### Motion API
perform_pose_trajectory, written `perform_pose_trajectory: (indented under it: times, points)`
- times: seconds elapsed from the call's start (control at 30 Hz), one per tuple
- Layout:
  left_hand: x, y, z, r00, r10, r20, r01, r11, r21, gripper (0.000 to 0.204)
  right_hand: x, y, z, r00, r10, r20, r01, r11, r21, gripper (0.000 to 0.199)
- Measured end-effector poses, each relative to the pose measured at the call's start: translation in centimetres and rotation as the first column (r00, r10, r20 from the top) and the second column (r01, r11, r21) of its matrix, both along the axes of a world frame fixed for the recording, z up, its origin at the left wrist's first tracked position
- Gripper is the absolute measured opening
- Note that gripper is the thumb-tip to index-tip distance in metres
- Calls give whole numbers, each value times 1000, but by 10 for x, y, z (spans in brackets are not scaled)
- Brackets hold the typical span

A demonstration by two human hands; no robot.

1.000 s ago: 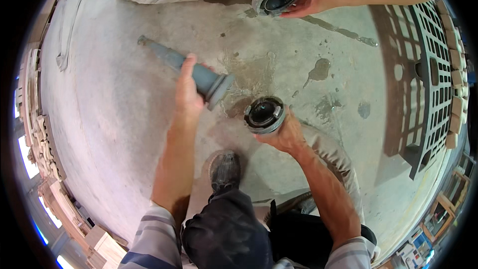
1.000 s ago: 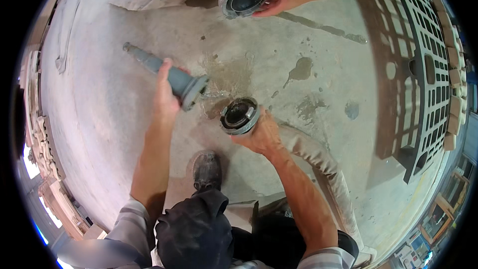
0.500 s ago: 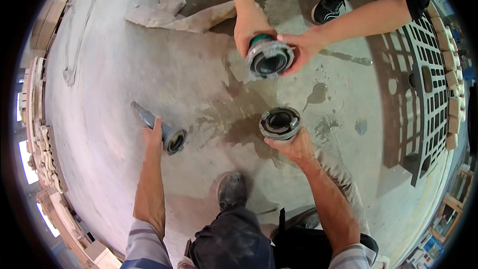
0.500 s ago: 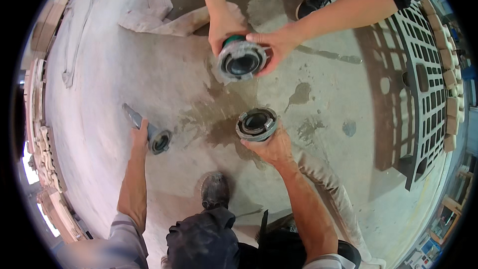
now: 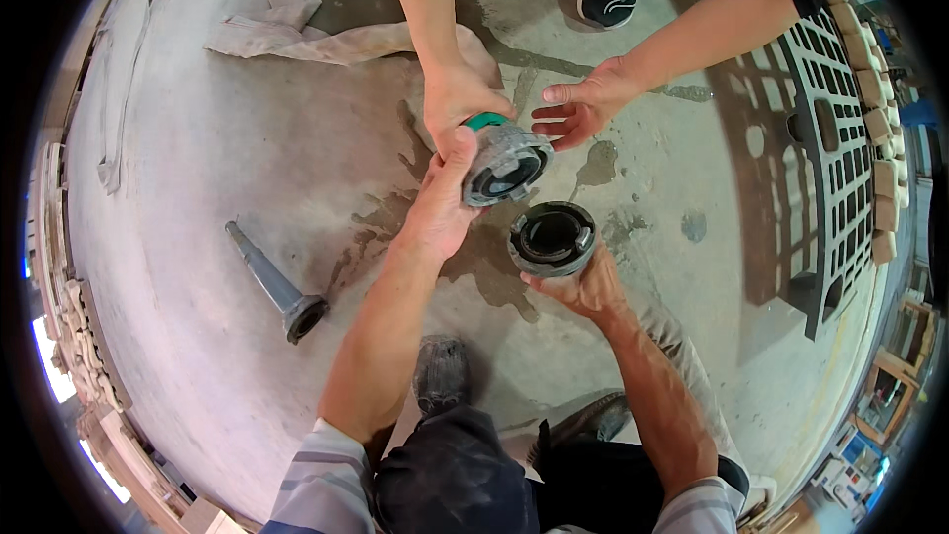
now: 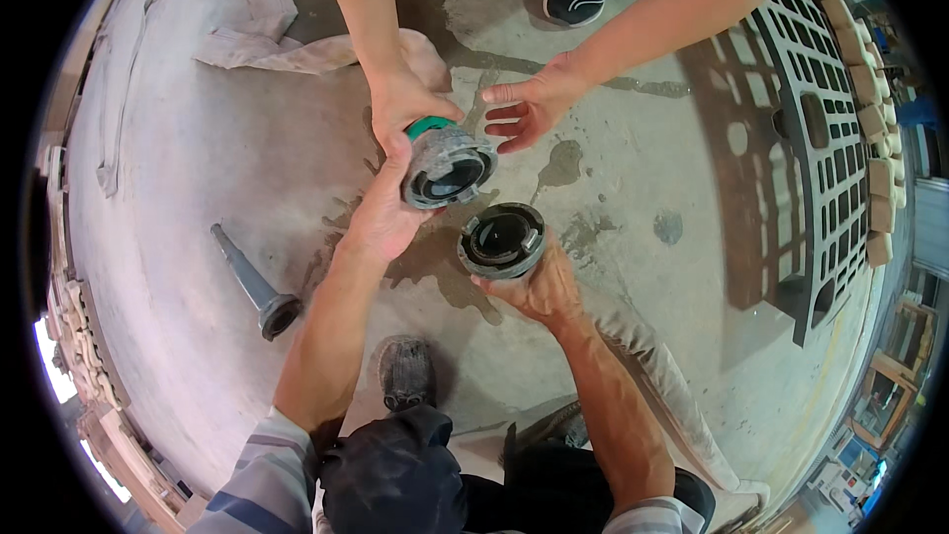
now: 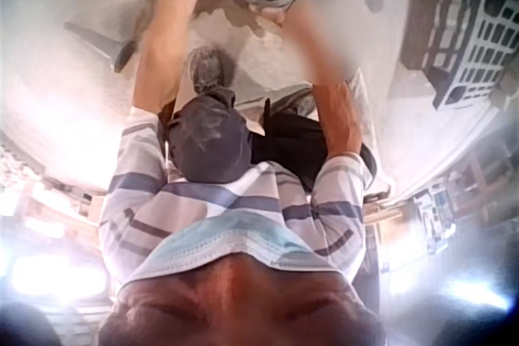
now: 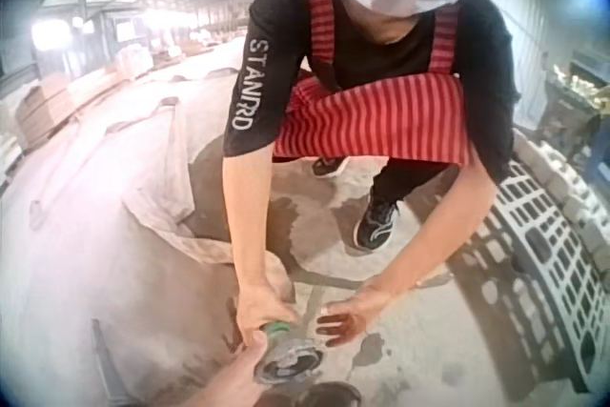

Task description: The person connects two sections of a large fabric hose using a metal coupling and a green clamp. They then walk through a workshop, dragging the long hose across the floor to straighten it out.

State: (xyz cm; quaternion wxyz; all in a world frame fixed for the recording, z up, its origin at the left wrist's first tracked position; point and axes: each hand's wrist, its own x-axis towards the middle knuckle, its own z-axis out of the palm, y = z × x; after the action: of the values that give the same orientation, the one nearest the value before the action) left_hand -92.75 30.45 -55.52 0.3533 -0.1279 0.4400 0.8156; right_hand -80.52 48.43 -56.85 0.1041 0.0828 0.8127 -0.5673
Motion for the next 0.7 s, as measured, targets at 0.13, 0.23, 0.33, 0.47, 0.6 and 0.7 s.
perform_pose_trajectory:
  times: [0.13,0.23,0.33,0.47,0.6,0.7]
  points:
    - [9,26,3,997,10,82,5,983,-186,60,6,7,1,1000,-20,-23,22,998,67,69]
    - [11,20,-16,998,-66,-14,64,987,-144,62,8,7,-5,999,9,-49,-3,992,123,67]
    - [18,18,-28,991,22,-129,-46,980,-192,63,4,7,3,999,16,-32,-12,994,108,67]
    - [23,10,-19,998,-47,-44,44,996,-72,66,4,7,8,999,-32,-19,34,995,99,67]
    - [21,9,-25,991,-135,22,136,991,-7,60,6,11,-3,997,25,-72,-11,984,180,67]
    - [14,15,-39,994,-100,48,107,977,-186,53,0,7,4,997,35,73,-47,983,179,69]
